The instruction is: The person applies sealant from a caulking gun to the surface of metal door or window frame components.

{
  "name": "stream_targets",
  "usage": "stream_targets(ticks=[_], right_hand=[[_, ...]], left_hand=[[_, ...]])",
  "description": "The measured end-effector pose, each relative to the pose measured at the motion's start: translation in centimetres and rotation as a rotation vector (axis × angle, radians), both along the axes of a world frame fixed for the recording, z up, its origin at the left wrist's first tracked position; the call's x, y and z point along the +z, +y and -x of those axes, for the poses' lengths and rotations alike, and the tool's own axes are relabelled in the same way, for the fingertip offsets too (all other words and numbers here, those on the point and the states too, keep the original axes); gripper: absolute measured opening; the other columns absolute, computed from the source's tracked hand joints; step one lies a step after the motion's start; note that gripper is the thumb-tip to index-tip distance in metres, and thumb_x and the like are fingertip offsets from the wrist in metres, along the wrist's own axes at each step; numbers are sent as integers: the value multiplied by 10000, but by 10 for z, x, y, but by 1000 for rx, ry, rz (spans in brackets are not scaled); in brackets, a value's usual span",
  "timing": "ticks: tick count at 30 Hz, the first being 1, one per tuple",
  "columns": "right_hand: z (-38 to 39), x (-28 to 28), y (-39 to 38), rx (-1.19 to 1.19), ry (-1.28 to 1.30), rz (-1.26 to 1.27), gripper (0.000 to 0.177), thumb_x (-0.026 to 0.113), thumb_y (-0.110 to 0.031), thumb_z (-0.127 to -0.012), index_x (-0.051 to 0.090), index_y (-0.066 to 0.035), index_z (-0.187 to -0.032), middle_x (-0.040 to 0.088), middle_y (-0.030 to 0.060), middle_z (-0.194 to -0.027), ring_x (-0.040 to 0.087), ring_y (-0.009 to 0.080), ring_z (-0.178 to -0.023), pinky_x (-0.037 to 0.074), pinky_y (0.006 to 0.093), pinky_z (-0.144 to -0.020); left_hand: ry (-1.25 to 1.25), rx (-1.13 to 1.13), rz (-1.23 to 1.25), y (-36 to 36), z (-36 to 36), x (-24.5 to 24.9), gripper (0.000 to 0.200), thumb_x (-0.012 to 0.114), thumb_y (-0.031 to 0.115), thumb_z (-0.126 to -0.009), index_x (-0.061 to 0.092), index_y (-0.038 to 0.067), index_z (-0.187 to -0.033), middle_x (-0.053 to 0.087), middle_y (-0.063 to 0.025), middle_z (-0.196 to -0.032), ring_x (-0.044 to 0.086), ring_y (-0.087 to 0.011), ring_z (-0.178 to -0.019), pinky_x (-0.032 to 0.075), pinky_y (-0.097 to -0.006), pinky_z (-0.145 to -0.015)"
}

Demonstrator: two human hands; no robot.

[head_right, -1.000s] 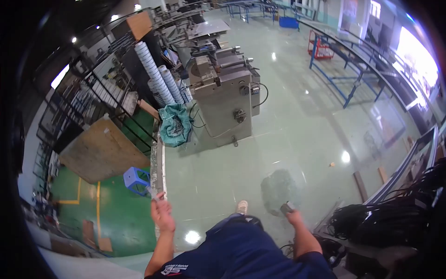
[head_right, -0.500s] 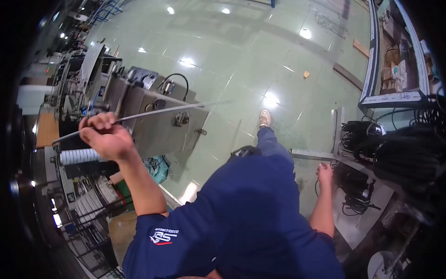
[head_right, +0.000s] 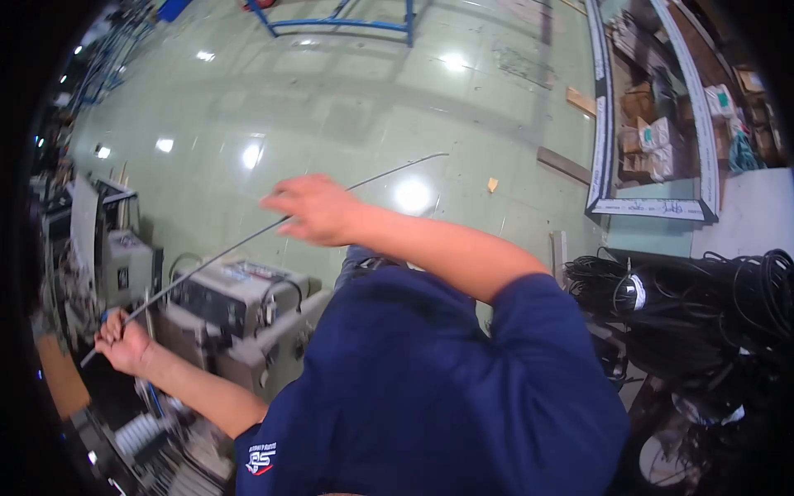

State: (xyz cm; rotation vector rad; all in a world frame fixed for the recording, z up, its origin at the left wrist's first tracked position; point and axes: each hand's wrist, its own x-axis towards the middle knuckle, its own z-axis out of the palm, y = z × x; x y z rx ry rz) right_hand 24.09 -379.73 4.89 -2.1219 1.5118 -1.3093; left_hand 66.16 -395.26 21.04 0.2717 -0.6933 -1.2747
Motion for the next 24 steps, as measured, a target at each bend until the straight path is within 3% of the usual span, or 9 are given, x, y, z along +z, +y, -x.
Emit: stream_targets(ticks=[2, 4, 8, 10, 11, 15, 18, 20, 24], right_hand=[[-3, -5, -66, 73, -32, -65, 410, 678, -304, -861, 600, -128, -1223, 626, 133, -1093, 600, 349, -1011, 484, 444, -863], [-2, -12, -120, 145, -100, -298, 380, 675, -336, -865, 614, -135, -1181, 626, 108, -1029, 604, 336, -973, 483, 449, -842], [28, -30, -211, -125, 52, -296, 319, 672, -336, -867, 628, -143, -1117, 608, 88, -955, 598, 311, -934, 484, 438, -810], [39, -33, -251, -253, 102, -251, 259, 664, -336, -873, 634, -147, -1048, 575, 65, -885, 583, 287, -896, 476, 429, -789], [43, -35, -275, -281, 95, -249, 259, 664, -336, -873, 634, -147, -1048, 575, 65, -885, 583, 287, -896, 476, 429, -789], [66, -49, -382, -346, 112, -291, 212, 647, -350, -880, 628, -140, -905, 581, 59, -866, 581, 278, -907, 460, 421, -805], [91, -56, -470, -334, 168, -290, 223, 654, -361, -871, 619, -140, -878, 575, 52, -856, 578, 272, -905, 451, 417, -801], [105, -61, -539, -278, 183, -278, 230, 660, -365, -865, 616, -140, -872, 572, 50, -852, 577, 271, -904, 446, 416, -799], [136, -55, -686, -120, 283, -274, 216, 695, -345, -827, 614, -148, -859, 572, 45, -856, 577, 260, -913, 420, 420, -818]], left_hand=[[32, -14, -48, -77, -21, -19, 493, 332, 466, -1034, 472, 83, -757, 352, -13, -564, 314, -151, -478, 320, -323, -554], [89, -47, -97, -155, -34, -38, 497, 323, 476, -1035, 457, 91, -751, 338, -13, -560, 300, -149, -464, 309, -317, -526], [84, 47, -255, -317, -54, -59, 466, 336, 463, -1036, 455, 93, -779, 308, -9, -559, 288, -145, -469, 291, -319, -499], [8, 113, -503, -395, -48, -65, 446, 347, 435, -1040, 455, 87, -784, 306, -9, -568, 292, -144, -489, 298, -324, -515], [-10, 183, -585, -428, -35, -68, 374, 387, 335, -1046, 440, 88, -769, 301, -6, -578, 298, -145, -511, 302, -332, -530], [88, 189, -728, -570, -39, -99, 309, 420, 230, -1034, 422, 94, -756, 302, -4, -593, 297, -146, -525, 300, -329, -540], [258, 187, -794, -648, -71, -123, 258, 454, 156, -1001, 411, 108, -751, 301, 1, -606, 299, -140, -532, 300, -324, -537], [272, 343, -856, -681, -101, -128, 241, 479, 151, -984, 416, 118, -754, 300, 7, -619, 329, -134, -533, 319, -321, -516], [290, 598, -801, -682, -161, -148, 230, 463, 154, -989, 422, 113, -767, 299, 6, -606, 315, -129, -516, 312, -312, -499]])
